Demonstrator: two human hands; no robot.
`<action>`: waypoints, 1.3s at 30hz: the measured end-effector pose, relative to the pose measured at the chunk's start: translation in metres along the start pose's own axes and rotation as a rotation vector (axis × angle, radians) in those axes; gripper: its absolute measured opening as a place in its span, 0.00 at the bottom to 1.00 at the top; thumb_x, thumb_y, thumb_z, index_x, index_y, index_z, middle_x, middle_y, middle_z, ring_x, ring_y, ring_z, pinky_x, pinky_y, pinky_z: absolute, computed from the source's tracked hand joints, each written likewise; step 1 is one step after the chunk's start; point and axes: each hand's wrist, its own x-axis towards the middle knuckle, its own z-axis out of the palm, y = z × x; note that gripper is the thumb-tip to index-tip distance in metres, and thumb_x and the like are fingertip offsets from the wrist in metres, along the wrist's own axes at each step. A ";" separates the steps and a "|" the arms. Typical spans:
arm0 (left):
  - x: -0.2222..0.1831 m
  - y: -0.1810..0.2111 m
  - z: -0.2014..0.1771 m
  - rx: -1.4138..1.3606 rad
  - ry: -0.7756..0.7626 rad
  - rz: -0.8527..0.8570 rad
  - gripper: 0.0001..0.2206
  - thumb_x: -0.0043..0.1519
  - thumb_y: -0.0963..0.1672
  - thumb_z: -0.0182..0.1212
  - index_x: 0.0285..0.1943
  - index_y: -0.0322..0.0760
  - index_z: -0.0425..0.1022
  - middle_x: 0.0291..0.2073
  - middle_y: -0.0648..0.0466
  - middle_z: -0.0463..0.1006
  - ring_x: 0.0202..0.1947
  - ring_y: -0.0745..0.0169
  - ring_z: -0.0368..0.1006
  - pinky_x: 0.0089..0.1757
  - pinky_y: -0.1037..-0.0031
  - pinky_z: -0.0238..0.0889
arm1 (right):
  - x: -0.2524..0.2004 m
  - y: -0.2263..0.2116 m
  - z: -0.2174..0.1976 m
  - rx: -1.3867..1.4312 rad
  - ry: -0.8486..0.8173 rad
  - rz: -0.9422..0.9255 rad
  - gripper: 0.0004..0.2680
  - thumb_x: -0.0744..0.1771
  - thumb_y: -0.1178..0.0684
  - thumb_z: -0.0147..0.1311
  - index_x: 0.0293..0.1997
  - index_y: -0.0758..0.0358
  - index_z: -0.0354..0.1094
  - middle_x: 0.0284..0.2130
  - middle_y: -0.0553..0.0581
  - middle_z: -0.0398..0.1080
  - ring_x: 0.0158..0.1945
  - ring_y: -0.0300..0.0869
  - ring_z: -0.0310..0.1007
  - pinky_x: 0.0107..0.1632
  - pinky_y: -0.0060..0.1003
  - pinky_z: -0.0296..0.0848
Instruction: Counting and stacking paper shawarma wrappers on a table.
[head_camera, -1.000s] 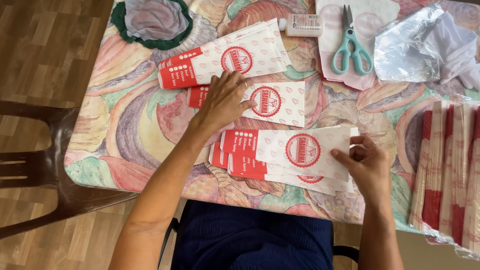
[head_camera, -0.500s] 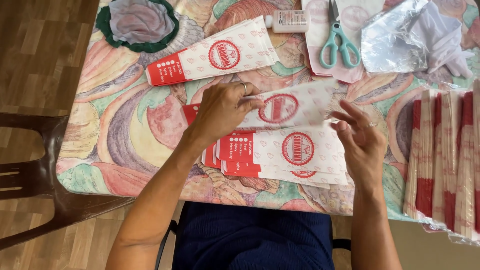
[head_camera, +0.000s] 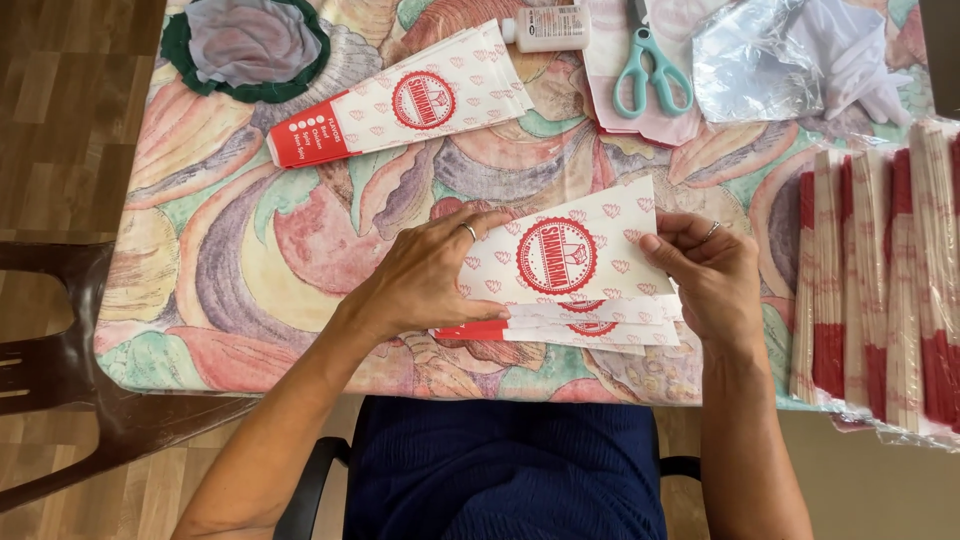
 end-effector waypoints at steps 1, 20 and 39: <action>0.000 0.003 -0.003 -0.082 -0.023 -0.018 0.42 0.50 0.50 0.80 0.69 0.26 0.63 0.45 0.39 0.73 0.43 0.38 0.77 0.46 0.55 0.70 | 0.001 0.006 -0.007 -0.026 -0.011 -0.014 0.08 0.68 0.63 0.57 0.51 0.78 0.70 0.34 0.64 0.76 0.38 0.41 0.79 0.47 0.42 0.83; -0.033 -0.021 0.030 -0.271 0.179 0.059 0.30 0.53 0.48 0.75 0.63 0.28 0.74 0.39 0.41 0.77 0.38 0.44 0.78 0.40 0.60 0.72 | -0.021 -0.014 -0.020 -0.258 -0.041 -0.029 0.08 0.63 0.71 0.62 0.44 0.81 0.72 0.26 0.64 0.72 0.28 0.43 0.76 0.38 0.38 0.80; -0.222 -0.043 -0.047 -0.364 0.651 -0.398 0.34 0.41 0.32 0.70 0.61 0.14 0.69 0.55 0.32 0.76 0.52 0.46 0.74 0.54 0.67 0.73 | -0.016 0.014 -0.038 -0.488 0.086 0.142 0.03 0.68 0.60 0.59 0.38 0.66 0.77 0.22 0.50 0.72 0.25 0.29 0.63 0.26 0.24 0.62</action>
